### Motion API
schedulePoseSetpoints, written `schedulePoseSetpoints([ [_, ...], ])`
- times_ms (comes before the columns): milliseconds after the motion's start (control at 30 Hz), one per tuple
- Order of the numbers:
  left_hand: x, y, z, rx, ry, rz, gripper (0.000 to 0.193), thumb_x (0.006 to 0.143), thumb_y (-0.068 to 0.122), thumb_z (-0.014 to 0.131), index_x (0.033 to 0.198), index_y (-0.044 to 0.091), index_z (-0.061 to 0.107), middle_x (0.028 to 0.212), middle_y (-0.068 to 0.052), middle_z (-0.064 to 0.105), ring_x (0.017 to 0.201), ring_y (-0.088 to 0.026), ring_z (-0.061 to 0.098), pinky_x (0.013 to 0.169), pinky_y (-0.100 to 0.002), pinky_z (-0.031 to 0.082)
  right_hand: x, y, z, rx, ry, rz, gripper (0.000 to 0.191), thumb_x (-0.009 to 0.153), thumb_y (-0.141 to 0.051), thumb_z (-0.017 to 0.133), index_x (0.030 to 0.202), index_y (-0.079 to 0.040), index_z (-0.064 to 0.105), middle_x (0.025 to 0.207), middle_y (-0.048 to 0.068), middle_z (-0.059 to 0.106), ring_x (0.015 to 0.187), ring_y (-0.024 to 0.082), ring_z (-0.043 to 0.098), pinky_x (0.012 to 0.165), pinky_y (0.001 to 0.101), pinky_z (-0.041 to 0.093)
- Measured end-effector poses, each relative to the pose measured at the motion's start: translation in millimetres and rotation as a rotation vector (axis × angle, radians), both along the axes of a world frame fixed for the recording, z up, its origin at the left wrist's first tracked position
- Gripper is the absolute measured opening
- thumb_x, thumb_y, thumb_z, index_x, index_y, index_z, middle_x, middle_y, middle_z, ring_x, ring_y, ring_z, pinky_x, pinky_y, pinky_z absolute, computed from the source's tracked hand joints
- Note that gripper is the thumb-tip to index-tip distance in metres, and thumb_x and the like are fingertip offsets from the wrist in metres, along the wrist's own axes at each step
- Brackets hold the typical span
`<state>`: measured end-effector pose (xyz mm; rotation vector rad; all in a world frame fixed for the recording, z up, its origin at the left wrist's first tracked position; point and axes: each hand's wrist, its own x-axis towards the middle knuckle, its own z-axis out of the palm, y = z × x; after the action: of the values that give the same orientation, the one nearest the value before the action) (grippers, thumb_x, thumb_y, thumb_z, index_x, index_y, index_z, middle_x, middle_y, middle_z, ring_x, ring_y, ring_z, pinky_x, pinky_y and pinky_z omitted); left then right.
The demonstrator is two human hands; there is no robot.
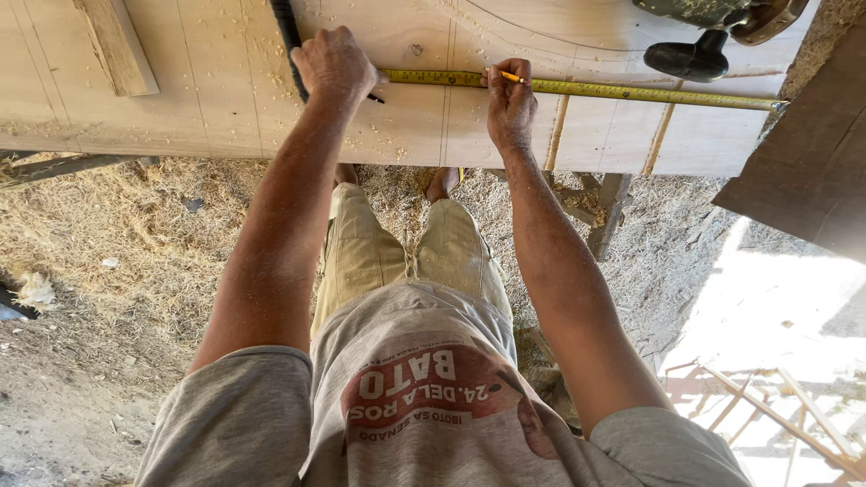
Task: The person uses a handheld router to cut a groove along a plywood panel, then hammers a thin wooden strip into place on the panel. They measure the panel with a tape measure, mark it with a pencil, and reposition the strip while working.
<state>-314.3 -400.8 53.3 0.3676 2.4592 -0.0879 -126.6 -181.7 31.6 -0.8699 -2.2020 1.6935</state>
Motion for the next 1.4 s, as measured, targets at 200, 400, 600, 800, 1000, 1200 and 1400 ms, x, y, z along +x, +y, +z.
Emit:
schedulePoseSetpoints([
  [200, -3, -19, 5, 0.068, 0.114, 0.020, 0.076, 0.068, 0.068, 0.089, 0.106, 0.004, 0.074, 0.089, -0.014, 0.073, 0.093, -0.030, 0.067, 0.087, -0.047, 0.045, 2, -3, -1, 0.011, 0.008, -0.014, 0.019, 0.111, -0.024, 0.056, 0.109, -0.006, 0.052, 0.099, 0.007, 0.073, 0.097, 0.014, 0.075, 0.087, 0.0315, 0.061],
  [400, -3, -14, 8, 0.055, 0.113, 0.033, 0.070, 0.067, 0.066, 0.090, 0.102, 0.006, 0.075, 0.088, -0.012, 0.072, 0.092, -0.030, 0.068, 0.083, -0.046, 0.045, 5, -10, -4, 0.041, 0.095, -0.015, 0.023, 0.113, -0.027, 0.057, 0.108, -0.005, 0.051, 0.097, 0.006, 0.071, 0.095, 0.014, 0.073, 0.089, 0.0314, 0.060],
  [600, -4, -15, 6, 0.042, 0.100, 0.010, 0.070, 0.069, 0.067, 0.089, 0.101, 0.007, 0.075, 0.085, -0.013, 0.072, 0.088, -0.029, 0.068, 0.083, -0.046, 0.046, 9, -14, -1, 0.178, 0.021, 0.003, 0.020, 0.111, -0.027, 0.059, 0.109, -0.008, 0.054, 0.095, 0.006, 0.071, 0.087, 0.014, 0.072, 0.076, 0.0307, 0.059],
  [800, -3, -17, -1, 0.035, 0.127, -0.009, 0.068, 0.069, 0.066, 0.089, 0.100, 0.007, 0.076, 0.084, -0.012, 0.072, 0.088, -0.028, 0.068, 0.081, -0.045, 0.047, 9, -28, 8, 0.363, 0.129, 0.057, 0.012, 0.109, -0.019, 0.067, 0.110, -0.010, 0.061, 0.098, 0.007, 0.070, 0.093, 0.019, 0.072, 0.082, 0.0344, 0.058],
  [1000, -4, -17, -6, 0.028, 0.128, -0.008, 0.068, 0.068, 0.066, 0.089, 0.100, 0.008, 0.076, 0.084, -0.012, 0.071, 0.089, -0.027, 0.068, 0.079, -0.046, 0.048, 8, -39, 16, 0.339, 0.035, 0.098, 0.011, 0.107, -0.016, 0.067, 0.111, -0.009, 0.061, 0.101, 0.008, 0.072, 0.094, 0.023, 0.075, 0.081, 0.0349, 0.059],
  [1200, -6, -16, -3, 0.031, 0.131, -0.017, 0.066, 0.067, 0.064, 0.091, 0.099, 0.008, 0.076, 0.084, -0.010, 0.071, 0.086, -0.027, 0.068, 0.078, -0.047, 0.048, 7, -39, 22, 0.447, 0.002, 0.152, 0.007, 0.106, -0.015, 0.066, 0.110, -0.009, 0.062, 0.100, 0.009, 0.071, 0.095, 0.028, 0.072, 0.081, 0.0379, 0.057],
  [1400, -8, -15, -5, 0.018, 0.145, -0.046, 0.066, 0.069, 0.064, 0.090, 0.099, 0.008, 0.075, 0.082, -0.010, 0.071, 0.082, -0.027, 0.068, 0.075, -0.046, 0.048, 7, -39, 19, 0.370, 0.067, 0.121, 0.009, 0.106, -0.013, 0.066, 0.112, -0.008, 0.060, 0.101, 0.010, 0.071, 0.095, 0.027, 0.074, 0.080, 0.0388, 0.059],
])
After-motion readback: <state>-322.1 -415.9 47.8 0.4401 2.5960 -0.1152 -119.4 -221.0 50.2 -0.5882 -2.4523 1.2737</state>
